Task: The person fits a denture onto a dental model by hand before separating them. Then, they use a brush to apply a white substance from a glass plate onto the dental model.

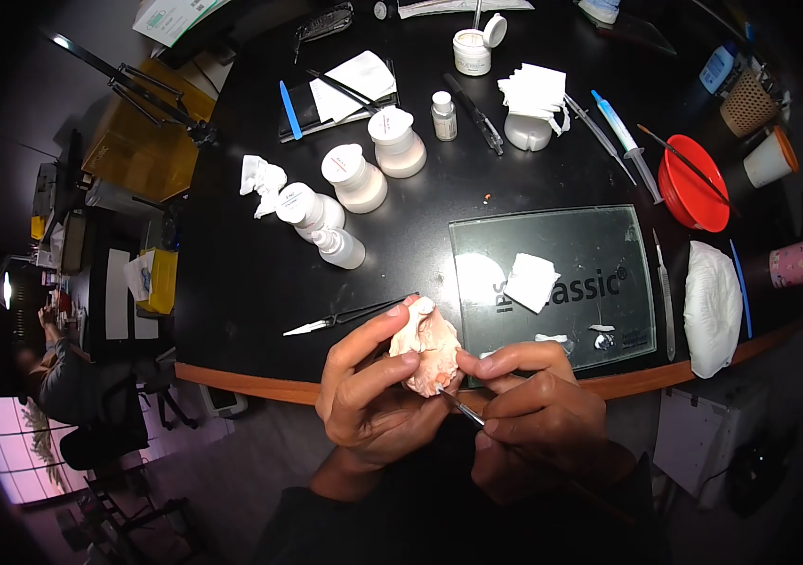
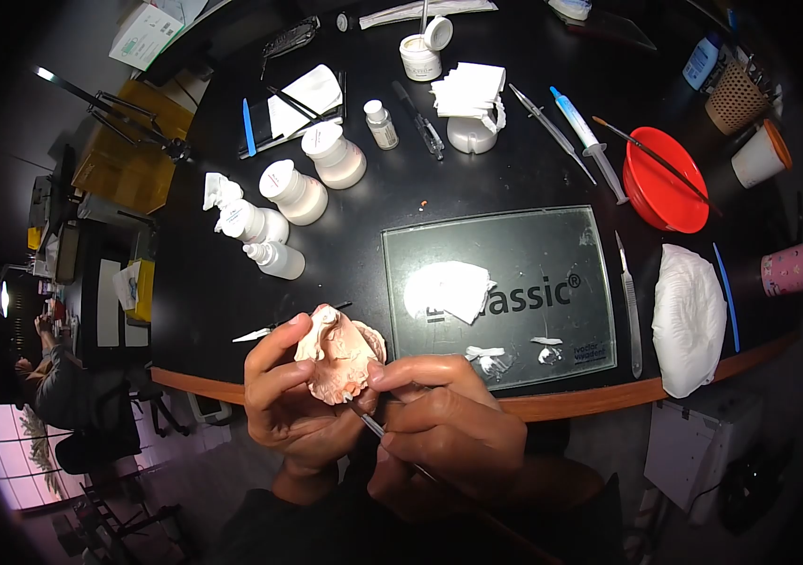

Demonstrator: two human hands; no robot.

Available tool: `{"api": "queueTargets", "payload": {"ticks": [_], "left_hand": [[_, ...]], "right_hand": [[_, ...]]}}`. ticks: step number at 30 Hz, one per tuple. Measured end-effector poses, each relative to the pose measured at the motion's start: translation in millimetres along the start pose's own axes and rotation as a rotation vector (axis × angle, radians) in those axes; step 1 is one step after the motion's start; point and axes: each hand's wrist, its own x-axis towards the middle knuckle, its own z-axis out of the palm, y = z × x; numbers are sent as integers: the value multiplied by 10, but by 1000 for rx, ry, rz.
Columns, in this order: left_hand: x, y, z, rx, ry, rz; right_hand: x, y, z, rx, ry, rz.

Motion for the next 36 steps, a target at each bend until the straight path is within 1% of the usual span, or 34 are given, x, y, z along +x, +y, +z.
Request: {"api": "queueTargets", "payload": {"ticks": [15,27,32,35,36], "left_hand": [[-4,-6,-17,2,-14,1],[-4,-3,-22,4,-9,-3],[-8,-5,-13,-6,-5,-6],[37,14,41,-71,96,-5],[36,15,44,-68,98,-4]], "right_hand": [[7,-3,-44,-20,-52,-22],[-11,5,-15,-5,-26,-6],[7,-4,-36,-4,-49,-6],[19,3,-55,-4,-66,-14],[22,5,-57,-1,-71,-19]]}}
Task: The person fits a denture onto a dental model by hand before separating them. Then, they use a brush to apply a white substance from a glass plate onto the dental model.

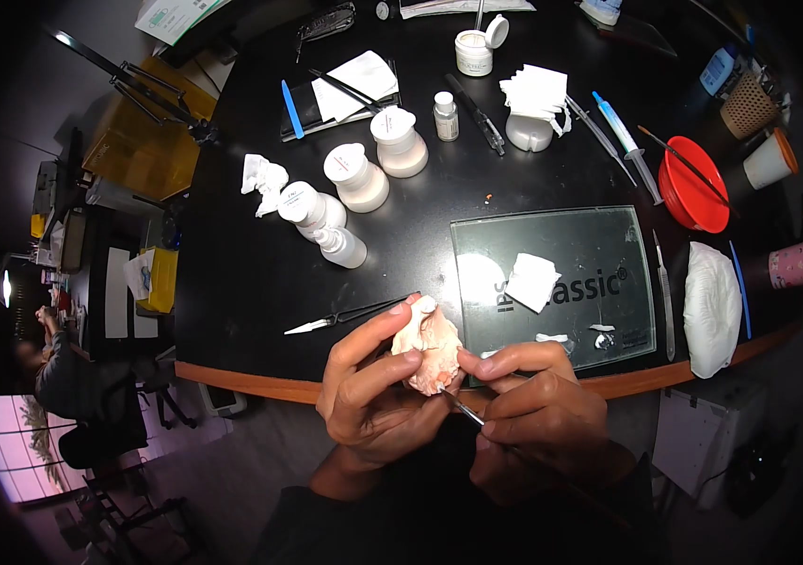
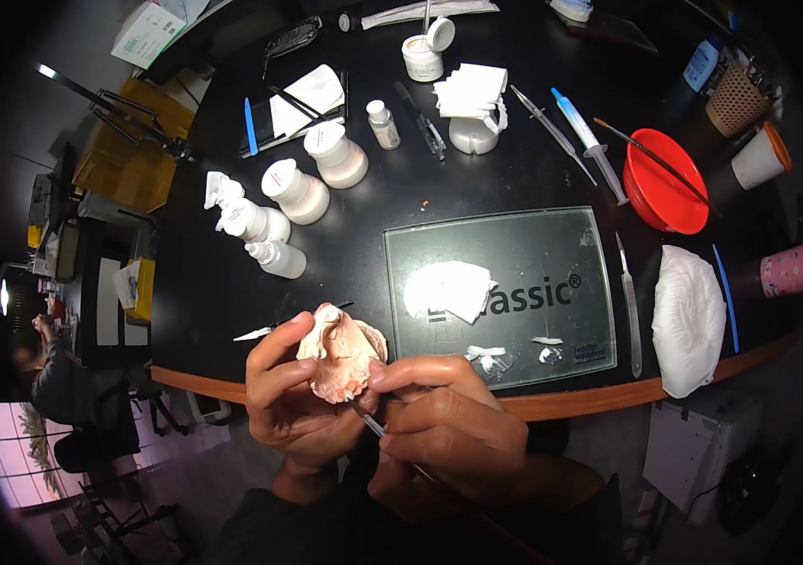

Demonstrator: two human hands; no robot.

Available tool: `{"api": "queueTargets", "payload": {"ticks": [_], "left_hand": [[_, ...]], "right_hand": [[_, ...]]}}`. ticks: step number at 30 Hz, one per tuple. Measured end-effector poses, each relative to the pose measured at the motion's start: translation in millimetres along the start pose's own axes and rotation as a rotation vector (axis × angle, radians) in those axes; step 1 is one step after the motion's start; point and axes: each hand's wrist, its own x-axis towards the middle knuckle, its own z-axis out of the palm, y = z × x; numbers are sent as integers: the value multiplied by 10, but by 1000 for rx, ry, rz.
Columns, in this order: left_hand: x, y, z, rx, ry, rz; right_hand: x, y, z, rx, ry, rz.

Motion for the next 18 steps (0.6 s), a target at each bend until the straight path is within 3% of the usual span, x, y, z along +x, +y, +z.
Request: {"api": "queueTargets", "payload": {"ticks": [5,11,14,18], "left_hand": [[-37,-16,-57,48,-103,-1],[-19,-2,1,-16,3,-16],[-16,-24,-58,-158,-65,-99],[11,2,-99,-715,-67,-376]], "right_hand": [[-10,0,28,-12,30,-1],[0,-2,35,-9,52,11],[24,11,11,62,99,42],[131,70,14,235,168,111]]}}
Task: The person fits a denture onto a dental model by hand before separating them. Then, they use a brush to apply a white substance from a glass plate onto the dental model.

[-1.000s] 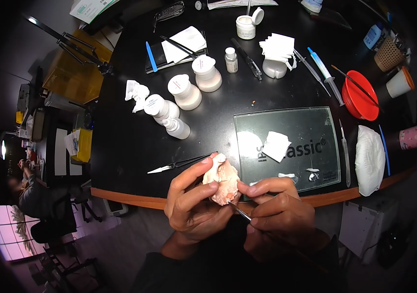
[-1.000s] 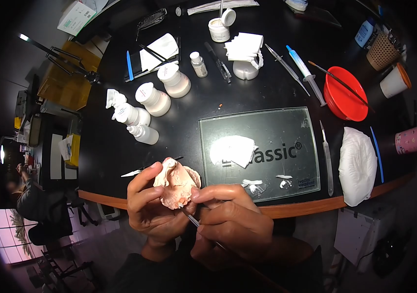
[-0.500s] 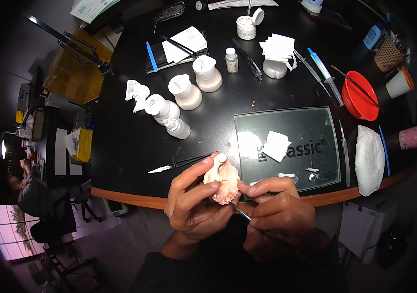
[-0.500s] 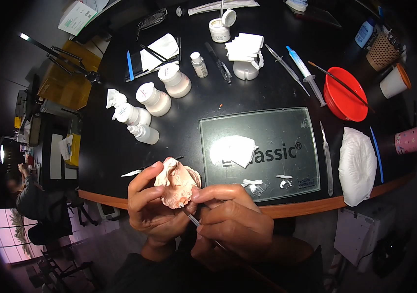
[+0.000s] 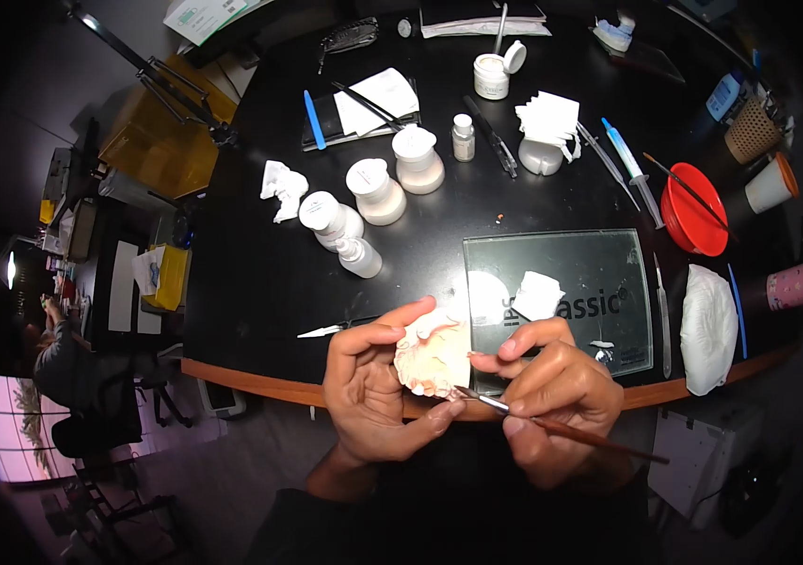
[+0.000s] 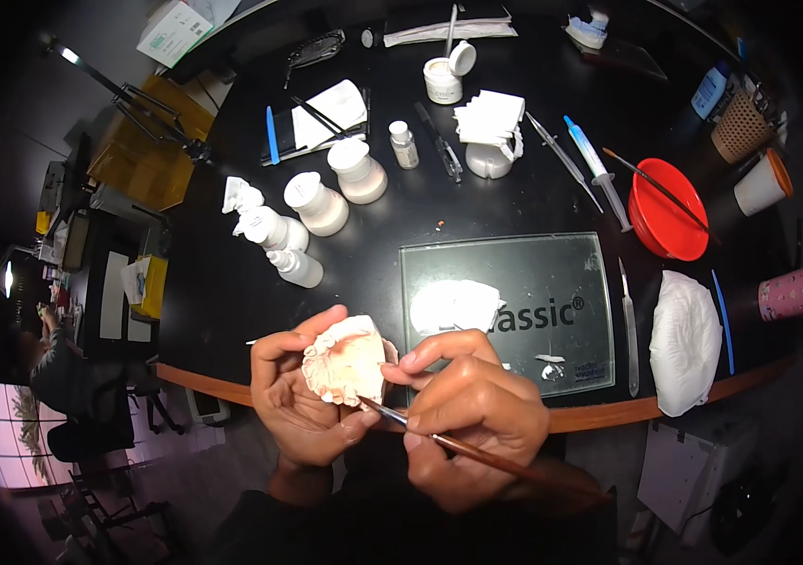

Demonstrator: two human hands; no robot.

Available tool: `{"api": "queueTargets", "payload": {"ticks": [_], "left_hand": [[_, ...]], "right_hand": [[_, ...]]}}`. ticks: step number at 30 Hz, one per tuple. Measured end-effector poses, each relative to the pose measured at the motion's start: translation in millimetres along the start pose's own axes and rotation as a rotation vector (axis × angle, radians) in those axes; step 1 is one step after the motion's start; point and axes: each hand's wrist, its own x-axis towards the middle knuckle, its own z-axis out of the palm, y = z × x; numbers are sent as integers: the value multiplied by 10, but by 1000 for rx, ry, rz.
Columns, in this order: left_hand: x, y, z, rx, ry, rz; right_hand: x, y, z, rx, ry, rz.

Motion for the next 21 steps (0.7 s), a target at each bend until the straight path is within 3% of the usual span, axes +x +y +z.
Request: {"api": "queueTargets", "payload": {"ticks": [4,9,13,16,21], "left_hand": [[29,54,-175,-193,-151,-141],[29,167,-139,-297,-108,-317],[13,140,-160,-461,-129,-348],[23,58,-276,-541,-296,-303],[44,60,-245,-580,-286,-280]], "right_hand": [[107,33,-20,8,-89,-20],[185,6,-26,-48,-192,-120],[188,13,10,42,-201,-77],[147,45,68,76,-184,-72],[146,72,84,37,-186,-125]]}}
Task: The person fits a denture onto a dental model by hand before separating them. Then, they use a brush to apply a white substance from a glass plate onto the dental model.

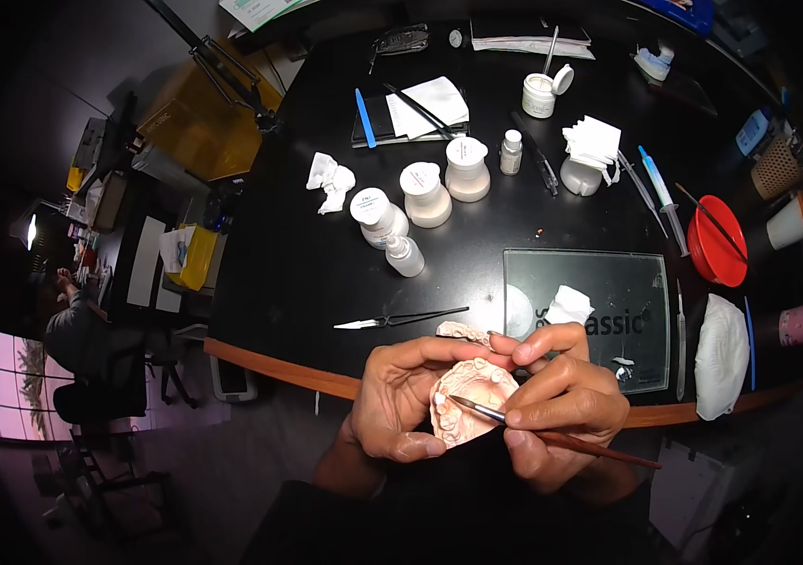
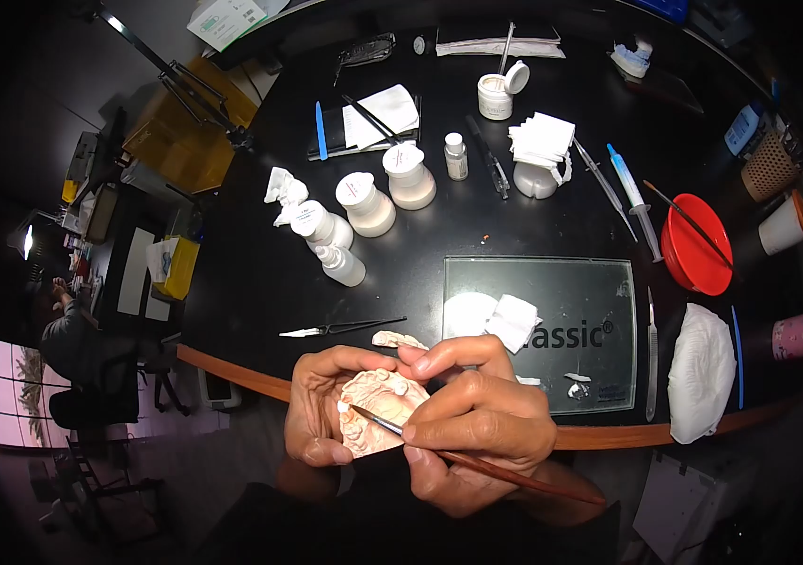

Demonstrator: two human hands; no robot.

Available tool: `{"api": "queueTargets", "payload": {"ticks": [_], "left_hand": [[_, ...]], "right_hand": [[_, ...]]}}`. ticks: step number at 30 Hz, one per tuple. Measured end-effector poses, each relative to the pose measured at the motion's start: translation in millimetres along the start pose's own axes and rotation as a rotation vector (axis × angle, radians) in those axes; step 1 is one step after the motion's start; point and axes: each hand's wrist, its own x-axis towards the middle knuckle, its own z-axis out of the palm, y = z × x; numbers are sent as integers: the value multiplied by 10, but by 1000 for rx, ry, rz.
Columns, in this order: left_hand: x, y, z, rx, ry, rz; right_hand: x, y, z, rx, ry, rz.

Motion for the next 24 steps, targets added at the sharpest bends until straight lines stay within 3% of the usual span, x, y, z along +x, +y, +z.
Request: {"api": "queueTargets", "payload": {"ticks": [24], "left_hand": [[-28,-5,-10,9,34,-13]], "right_hand": [[-21,11,11,-75,-14,-32]]}}
